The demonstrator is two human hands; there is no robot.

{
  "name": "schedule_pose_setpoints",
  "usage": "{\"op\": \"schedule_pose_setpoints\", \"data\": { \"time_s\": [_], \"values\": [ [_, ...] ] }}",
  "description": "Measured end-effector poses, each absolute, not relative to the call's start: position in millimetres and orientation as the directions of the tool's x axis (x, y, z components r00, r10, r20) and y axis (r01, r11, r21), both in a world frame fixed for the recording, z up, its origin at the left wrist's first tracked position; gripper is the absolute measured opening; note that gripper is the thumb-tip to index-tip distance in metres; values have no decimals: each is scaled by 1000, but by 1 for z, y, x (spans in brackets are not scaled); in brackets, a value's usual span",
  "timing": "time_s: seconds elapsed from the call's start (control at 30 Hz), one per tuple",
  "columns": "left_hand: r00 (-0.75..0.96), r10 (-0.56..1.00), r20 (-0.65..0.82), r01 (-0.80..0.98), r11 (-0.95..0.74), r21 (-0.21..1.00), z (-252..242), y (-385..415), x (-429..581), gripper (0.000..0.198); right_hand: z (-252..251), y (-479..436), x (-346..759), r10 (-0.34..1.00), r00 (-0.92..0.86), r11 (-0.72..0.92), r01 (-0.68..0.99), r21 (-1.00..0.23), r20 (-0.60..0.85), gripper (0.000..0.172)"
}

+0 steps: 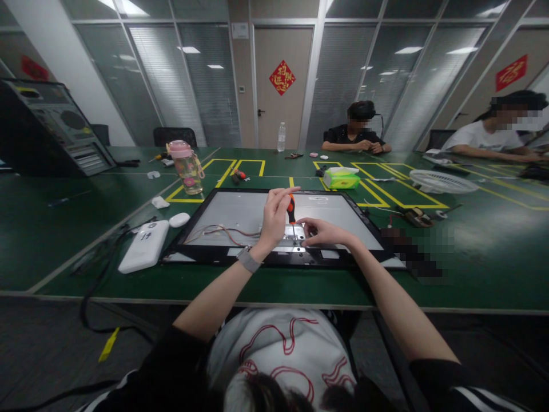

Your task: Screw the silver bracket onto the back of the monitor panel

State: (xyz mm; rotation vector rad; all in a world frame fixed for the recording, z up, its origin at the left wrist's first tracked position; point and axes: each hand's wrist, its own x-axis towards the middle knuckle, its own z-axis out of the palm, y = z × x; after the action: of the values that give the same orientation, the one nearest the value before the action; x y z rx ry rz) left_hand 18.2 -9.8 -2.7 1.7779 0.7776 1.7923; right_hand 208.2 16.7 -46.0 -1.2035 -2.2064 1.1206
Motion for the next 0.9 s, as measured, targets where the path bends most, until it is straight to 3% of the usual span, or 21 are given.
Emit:
{"op": "schedule_pose_setpoints", "data": {
  "time_s": [0.17, 0.33, 0.5, 0.8, 0.9],
  "values": [
    [-1, 717, 697, -28, -697, 717, -4, -6, 17, 24, -46, 16, 208, 828, -560, 309, 517, -798, -42, 67],
    [-35, 680, 732, 41, -731, 681, -4, -8, 18, 14, -46, 18, 208, 820, -571, 316, 519, -794, -47, 69],
    [89, 652, 753, 30, -757, 652, 1, -3, 10, 26, -47, 19, 209, 821, -569, 311, 508, -803, -41, 69],
    [1, 701, 713, 63, -712, 700, 3, -5, 12, 9, -45, 17, 208, 820, -572, 321, 512, -797, -37, 71],
    [84, 701, 708, 25, -712, 702, 4, -3, 9, 11, -46, 18, 208, 820, -570, 310, 512, -801, -46, 69]
  ]
}}
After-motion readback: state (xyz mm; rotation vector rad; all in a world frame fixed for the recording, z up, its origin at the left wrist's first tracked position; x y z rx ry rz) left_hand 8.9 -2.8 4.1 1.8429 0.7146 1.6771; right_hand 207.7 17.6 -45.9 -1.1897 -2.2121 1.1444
